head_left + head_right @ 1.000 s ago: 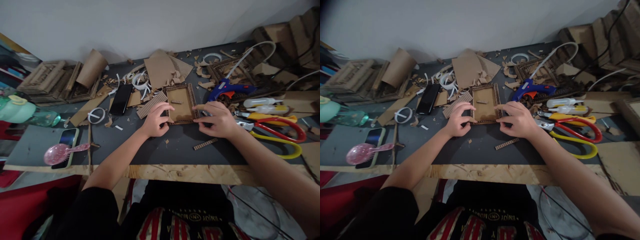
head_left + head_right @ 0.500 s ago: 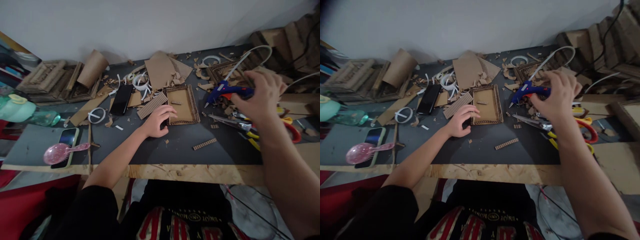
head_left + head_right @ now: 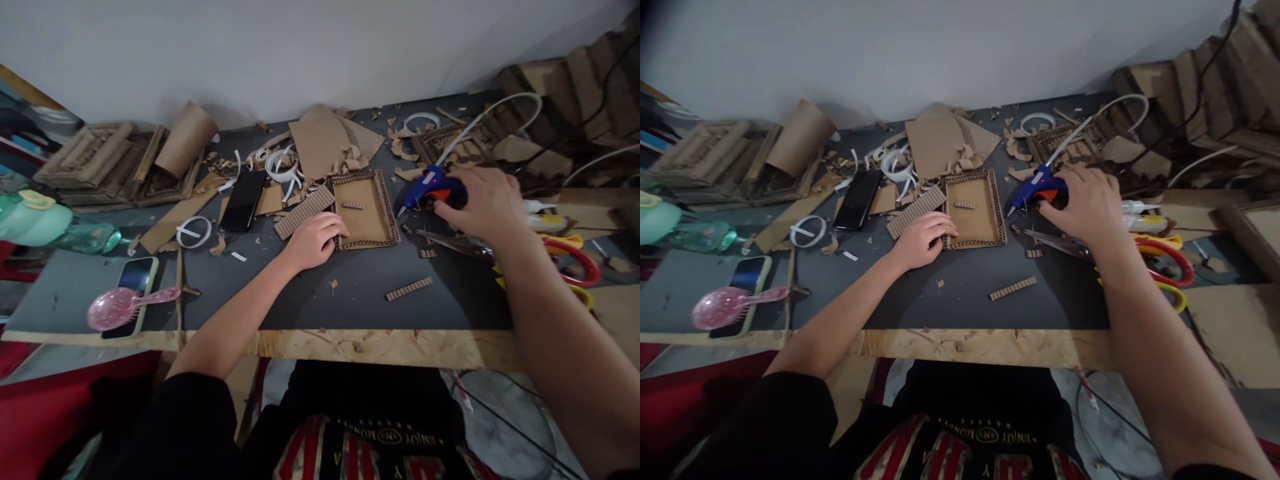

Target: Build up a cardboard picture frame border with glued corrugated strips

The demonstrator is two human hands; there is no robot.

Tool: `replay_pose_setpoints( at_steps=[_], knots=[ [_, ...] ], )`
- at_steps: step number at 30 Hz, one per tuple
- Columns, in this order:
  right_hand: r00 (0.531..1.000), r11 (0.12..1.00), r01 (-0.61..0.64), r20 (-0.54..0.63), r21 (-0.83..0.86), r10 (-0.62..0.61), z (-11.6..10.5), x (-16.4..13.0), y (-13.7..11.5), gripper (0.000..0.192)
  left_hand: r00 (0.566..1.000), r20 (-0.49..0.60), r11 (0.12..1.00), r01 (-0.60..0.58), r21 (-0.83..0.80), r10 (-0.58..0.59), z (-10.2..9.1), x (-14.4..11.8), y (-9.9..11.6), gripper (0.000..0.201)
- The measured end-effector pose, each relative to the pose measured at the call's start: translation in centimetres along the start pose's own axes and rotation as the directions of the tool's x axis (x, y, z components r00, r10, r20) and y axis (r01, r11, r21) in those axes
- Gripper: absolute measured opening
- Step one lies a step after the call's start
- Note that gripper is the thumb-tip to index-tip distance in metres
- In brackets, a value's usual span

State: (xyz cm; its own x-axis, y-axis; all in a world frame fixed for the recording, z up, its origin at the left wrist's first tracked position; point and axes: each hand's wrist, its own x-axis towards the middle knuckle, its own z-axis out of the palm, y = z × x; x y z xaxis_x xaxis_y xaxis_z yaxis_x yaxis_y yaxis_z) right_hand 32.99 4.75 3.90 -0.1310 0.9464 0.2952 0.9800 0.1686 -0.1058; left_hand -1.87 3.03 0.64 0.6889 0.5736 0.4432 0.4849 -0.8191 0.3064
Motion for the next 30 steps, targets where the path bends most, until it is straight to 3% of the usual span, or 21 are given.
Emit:
replay_pose_setpoints(
  at_steps=[5,10,13,16,19,24,30],
  knots=[
    [0.996,0.996,-0.085,0.04,-0.011,0.086,0.3,0.0,-0.4,0.052,1.0,-0.015,1.0,0.007,0.024,-0.007,0.1,0.0,0.1,0.034],
    [0.96,0.968,-0.241,-0.131,0.071,0.249,-0.2,-0.6,-0.3,0.057,0.999,-0.024,0.993,0.04,0.115,-0.037,0.5,0.1,0.3,0.032],
    [0.931,0.948,-0.265,-0.211,0.175,0.299,0.1,-0.8,-0.5,0.059,0.994,-0.014,0.978,0.105,0.178,-0.104,0.7,0.4,0.5,0.033],
    [0.946,0.956,-0.171,-0.233,0.24,0.227,0.7,-1.0,-1.4,0.056,0.986,0.008,0.971,0.162,0.175,-0.166,0.8,0.8,0.3,0.034],
    [0.955,0.967,-0.062,-0.268,0.246,0.13,1.4,-1.5,-2.6,0.054,0.989,0.024,0.982,0.144,0.118,-0.148,1.0,0.9,-0.3,0.034],
    [0.958,0.972,0.002,-0.278,0.236,0.066,2.3,-2.7,-4.5,0.049,0.997,0.017,0.997,0.071,0.039,-0.071,1.2,0.7,-0.8,0.031],
    [0.96,0.983,0.06,-0.282,0.175,-0.008,2.9,-2.9,-4.1,0.035,0.993,0.009,0.992,0.117,0.053,-0.117,1.2,0.7,-0.5,0.026]
  ],
)
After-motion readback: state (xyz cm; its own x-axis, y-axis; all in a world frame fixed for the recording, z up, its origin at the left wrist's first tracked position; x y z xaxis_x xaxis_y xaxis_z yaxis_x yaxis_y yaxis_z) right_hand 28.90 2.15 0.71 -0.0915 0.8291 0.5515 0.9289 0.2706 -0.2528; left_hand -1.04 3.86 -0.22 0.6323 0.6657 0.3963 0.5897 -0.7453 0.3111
